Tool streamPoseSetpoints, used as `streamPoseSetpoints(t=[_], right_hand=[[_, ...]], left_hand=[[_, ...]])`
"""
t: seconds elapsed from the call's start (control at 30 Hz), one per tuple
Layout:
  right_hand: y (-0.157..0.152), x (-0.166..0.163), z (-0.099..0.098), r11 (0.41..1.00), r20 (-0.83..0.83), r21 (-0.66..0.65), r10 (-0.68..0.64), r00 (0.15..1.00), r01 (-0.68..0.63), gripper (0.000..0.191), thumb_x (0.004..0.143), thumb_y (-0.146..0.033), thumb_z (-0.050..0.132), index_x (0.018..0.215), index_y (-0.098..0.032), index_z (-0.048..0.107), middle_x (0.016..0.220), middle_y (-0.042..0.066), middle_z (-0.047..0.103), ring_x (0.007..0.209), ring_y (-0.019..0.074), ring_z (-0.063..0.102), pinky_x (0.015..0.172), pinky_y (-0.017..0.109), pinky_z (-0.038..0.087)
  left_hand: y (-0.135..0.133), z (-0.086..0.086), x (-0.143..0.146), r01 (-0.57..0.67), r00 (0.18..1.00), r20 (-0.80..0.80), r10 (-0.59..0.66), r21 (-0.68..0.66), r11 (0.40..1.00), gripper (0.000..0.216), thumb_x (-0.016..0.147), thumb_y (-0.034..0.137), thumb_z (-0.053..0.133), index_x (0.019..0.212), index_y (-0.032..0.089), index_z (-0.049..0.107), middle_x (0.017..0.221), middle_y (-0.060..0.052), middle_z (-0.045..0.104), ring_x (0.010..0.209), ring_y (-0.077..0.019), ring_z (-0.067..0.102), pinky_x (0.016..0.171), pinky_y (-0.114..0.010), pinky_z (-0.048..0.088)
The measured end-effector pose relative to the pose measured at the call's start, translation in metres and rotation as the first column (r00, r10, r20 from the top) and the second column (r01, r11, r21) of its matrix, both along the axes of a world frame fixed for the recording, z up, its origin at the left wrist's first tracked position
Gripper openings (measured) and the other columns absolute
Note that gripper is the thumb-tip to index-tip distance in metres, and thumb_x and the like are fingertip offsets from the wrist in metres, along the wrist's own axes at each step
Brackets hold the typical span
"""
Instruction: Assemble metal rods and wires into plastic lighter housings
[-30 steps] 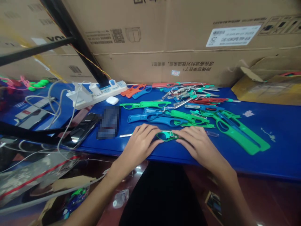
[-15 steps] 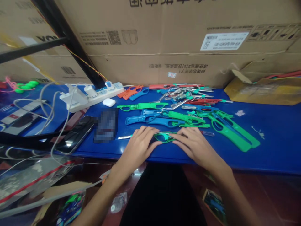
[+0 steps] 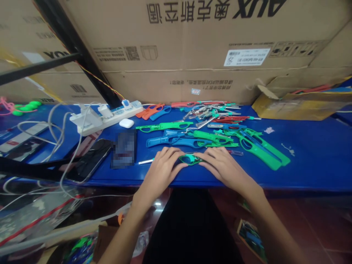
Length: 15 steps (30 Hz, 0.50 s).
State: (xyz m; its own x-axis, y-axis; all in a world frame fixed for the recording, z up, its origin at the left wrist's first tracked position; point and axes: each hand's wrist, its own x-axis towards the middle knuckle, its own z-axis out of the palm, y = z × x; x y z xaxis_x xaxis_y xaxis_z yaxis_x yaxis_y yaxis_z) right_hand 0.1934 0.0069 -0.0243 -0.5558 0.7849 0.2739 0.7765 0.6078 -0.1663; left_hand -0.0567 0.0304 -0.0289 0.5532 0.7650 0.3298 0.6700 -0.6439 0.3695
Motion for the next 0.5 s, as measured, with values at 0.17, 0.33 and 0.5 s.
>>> streamPoseSetpoints(t=[0.17, 0.33, 0.5], right_hand=[[0.0007, -0.0001, -0.0009, 1.0, -0.02, 0.015, 0.005, 1.0, -0.005, 0.036, 0.108, -0.033, 0.044, 0.136, -0.022, 0.064, 0.1, 0.007, 0.064, 0.091, 0.02, 0.058, 0.084, 0.035, 0.04], [0.0017, -0.0006, -0.0018, 1.0, -0.015, 0.021, 0.01, 1.0, -0.009, 0.035, 0.108, -0.033, 0.043, 0.134, -0.021, 0.065, 0.099, 0.007, 0.064, 0.092, 0.0202, 0.058, 0.083, 0.035, 0.039], [0.002, -0.0012, -0.002, 1.0, -0.009, 0.026, 0.005, 1.0, -0.005, 0.034, 0.108, -0.032, 0.043, 0.131, -0.021, 0.065, 0.099, 0.007, 0.064, 0.093, 0.0204, 0.057, 0.083, 0.035, 0.037]], left_hand=[[0.001, -0.0006, 0.0002, 0.008, 1.0, 0.026, -0.008, 0.005, 1.0, 0.023, 0.101, 0.036, 0.061, 0.118, 0.022, 0.066, 0.123, -0.007, 0.068, 0.11, -0.0243, 0.059, 0.092, -0.042, 0.047], [0.0021, -0.0022, 0.0008, 0.004, 1.0, 0.024, -0.004, 0.008, 1.0, 0.022, 0.1, 0.036, 0.063, 0.117, 0.022, 0.068, 0.122, -0.006, 0.069, 0.11, -0.024, 0.06, 0.091, -0.041, 0.047], [0.0004, -0.0001, 0.0006, -0.008, 1.0, 0.004, 0.008, -0.015, 1.0, 0.025, 0.101, 0.037, 0.061, 0.121, 0.022, 0.063, 0.123, -0.006, 0.068, 0.112, -0.0241, 0.059, 0.09, -0.04, 0.046]])
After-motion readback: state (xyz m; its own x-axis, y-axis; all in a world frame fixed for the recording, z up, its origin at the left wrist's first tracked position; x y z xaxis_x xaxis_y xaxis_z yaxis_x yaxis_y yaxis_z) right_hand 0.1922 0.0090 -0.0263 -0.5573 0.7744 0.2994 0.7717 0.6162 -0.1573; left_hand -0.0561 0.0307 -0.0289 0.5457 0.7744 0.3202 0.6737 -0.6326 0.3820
